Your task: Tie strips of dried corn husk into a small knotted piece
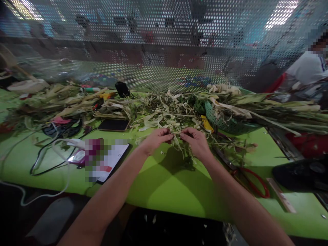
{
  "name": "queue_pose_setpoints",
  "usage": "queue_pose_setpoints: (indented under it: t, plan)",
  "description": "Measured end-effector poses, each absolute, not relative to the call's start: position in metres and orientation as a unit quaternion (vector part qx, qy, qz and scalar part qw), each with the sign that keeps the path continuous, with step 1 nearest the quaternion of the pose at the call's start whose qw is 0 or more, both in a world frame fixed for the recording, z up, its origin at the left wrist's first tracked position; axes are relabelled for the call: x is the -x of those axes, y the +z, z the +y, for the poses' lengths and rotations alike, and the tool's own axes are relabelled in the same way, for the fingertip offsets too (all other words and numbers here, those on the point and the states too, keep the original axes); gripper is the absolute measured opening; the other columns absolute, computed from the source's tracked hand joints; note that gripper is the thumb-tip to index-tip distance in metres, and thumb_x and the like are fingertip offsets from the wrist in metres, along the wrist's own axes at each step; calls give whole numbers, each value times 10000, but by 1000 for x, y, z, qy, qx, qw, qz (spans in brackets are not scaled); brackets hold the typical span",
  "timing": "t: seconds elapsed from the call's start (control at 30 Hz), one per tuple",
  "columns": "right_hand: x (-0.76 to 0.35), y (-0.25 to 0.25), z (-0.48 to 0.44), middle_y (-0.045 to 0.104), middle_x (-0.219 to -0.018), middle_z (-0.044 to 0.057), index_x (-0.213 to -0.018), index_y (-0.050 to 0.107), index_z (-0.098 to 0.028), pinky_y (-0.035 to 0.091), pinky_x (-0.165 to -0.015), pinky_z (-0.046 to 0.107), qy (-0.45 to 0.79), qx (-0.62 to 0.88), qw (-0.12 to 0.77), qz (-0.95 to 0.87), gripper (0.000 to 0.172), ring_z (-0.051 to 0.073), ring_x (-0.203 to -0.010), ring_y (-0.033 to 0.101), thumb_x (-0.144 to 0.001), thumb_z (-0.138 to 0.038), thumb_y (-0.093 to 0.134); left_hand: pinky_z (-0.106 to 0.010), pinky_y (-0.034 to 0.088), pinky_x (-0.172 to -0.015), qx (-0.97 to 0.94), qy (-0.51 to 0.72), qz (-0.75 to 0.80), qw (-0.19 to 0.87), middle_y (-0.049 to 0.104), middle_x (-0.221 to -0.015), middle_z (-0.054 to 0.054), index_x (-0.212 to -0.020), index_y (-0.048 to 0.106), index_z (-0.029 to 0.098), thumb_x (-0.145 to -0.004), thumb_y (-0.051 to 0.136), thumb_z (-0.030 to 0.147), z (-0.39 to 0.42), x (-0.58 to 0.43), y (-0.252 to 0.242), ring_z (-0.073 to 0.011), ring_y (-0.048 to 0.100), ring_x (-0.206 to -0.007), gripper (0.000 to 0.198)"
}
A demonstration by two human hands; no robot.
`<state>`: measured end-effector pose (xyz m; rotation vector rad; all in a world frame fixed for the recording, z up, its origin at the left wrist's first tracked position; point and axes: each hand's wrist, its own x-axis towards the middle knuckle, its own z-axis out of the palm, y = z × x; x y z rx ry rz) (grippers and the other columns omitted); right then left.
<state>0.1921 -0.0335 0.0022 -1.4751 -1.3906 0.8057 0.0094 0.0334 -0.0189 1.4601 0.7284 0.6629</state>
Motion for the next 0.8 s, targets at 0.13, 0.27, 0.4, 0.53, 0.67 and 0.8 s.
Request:
queue_pose_setpoints:
  t: [0.13,0.27,0.4,0.53,0.67,0.8]
  plan:
    - [-195,2,-34,677,-869,43,-957,684,-198,469,-719,323,264,590,467,-604,252,192,-771,594,-813,-401,647,-326,476,-783,-604,306,334,656,641,-789,-36,-841,629,134,-775,688,410,34,-11,-23,-127,582,-717,290]
    - [-196,4,-36,640,-1121,90,-887,681,-223,428,-938,402,69,560,471,-678,169,265,-1089,565,-803,-369,693,-303,465,-720,-637,323,358,601,592,-710,-9,-763,580,152,-811,637,416,36,-12,-25,-119,549,-674,275]
    - [-195,-1,-34,662,-1047,84,-779,698,-225,428,-911,434,17,545,428,-721,126,270,-1038,582,-817,-345,700,-290,450,-689,-652,324,365,581,564,-691,2,-740,546,162,-825,617,414,33,-13,-20,-118,534,-667,275]
    - [-196,-7,-32,681,-998,70,-808,701,-221,451,-867,428,20,547,432,-716,75,254,-985,597,-842,-276,664,-315,468,-744,-626,314,358,617,612,-755,-22,-794,576,154,-816,632,421,29,-13,-15,-136,570,-722,273]
    - [-195,-6,-33,691,-982,65,-811,700,-219,452,-861,421,16,535,433,-725,46,247,-966,607,-832,-238,664,-323,478,-769,-606,326,349,636,633,-773,-32,-812,596,151,-808,642,407,30,-14,-17,-138,590,-729,260]
    - [-192,-4,-36,693,-965,61,-817,681,-217,450,-860,398,18,523,443,-728,90,232,-961,612,-880,-243,621,-311,468,-745,-629,330,362,604,626,-740,-26,-787,606,146,-811,630,388,33,-14,-21,-131,570,-698,245]
